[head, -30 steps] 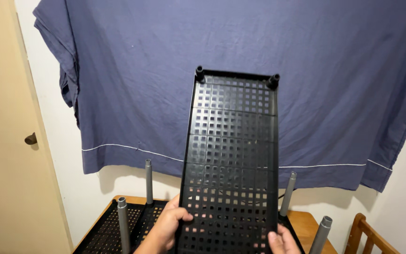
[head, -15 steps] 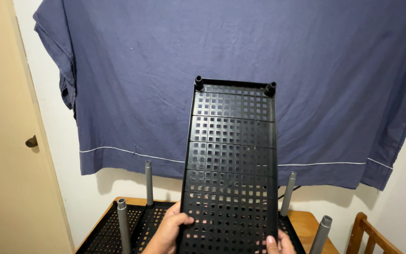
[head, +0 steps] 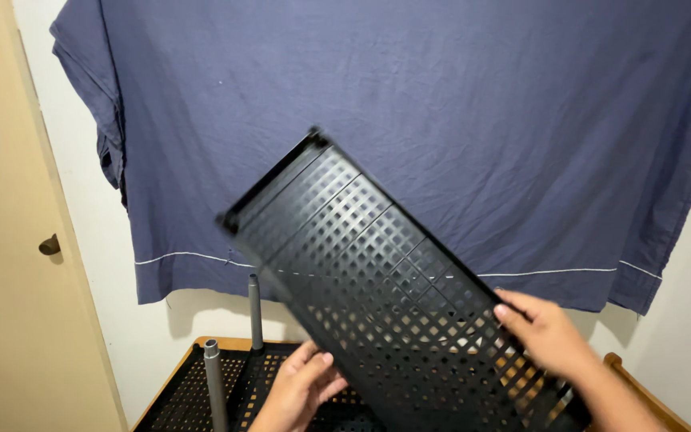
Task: The person assembles a black plastic shelving unit by inserting metal poles into the corners of the shelves. They lift and position the shelves, then slide the poles into place to connect the layers.
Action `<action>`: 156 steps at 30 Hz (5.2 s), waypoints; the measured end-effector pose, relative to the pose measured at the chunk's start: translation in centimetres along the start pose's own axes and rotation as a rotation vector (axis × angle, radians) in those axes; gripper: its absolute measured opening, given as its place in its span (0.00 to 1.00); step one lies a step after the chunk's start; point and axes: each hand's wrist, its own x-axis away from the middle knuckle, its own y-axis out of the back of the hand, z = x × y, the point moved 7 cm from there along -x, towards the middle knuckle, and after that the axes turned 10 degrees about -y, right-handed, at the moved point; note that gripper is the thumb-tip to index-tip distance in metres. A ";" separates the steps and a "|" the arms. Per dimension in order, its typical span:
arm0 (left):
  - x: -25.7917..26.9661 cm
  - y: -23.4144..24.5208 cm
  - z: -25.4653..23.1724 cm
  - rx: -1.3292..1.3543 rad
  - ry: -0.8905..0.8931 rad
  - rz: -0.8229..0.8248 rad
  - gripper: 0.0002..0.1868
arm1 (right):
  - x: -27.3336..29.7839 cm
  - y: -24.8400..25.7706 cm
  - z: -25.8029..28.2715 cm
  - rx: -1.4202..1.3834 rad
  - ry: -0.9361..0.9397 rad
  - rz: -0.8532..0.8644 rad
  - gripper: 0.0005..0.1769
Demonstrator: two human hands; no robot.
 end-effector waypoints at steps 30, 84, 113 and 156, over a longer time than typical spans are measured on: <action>12.5 6.9 -20.7 -0.185 -0.290 -0.353 0.25 | 4.8 -30.4 3.8 -0.898 -0.318 0.292 0.17; 24.0 46.6 -12.9 -1.296 0.019 -0.589 0.18 | 28.7 -61.2 5.8 -0.040 -0.647 0.050 0.23; 22.1 48.9 -10.7 -1.334 0.189 -0.530 0.17 | 28.4 -62.8 4.6 -0.002 -0.675 0.041 0.21; 10.7 4.5 4.2 -0.698 -0.116 -0.286 0.18 | 21.3 -19.3 -7.1 -0.488 -0.391 -0.174 0.16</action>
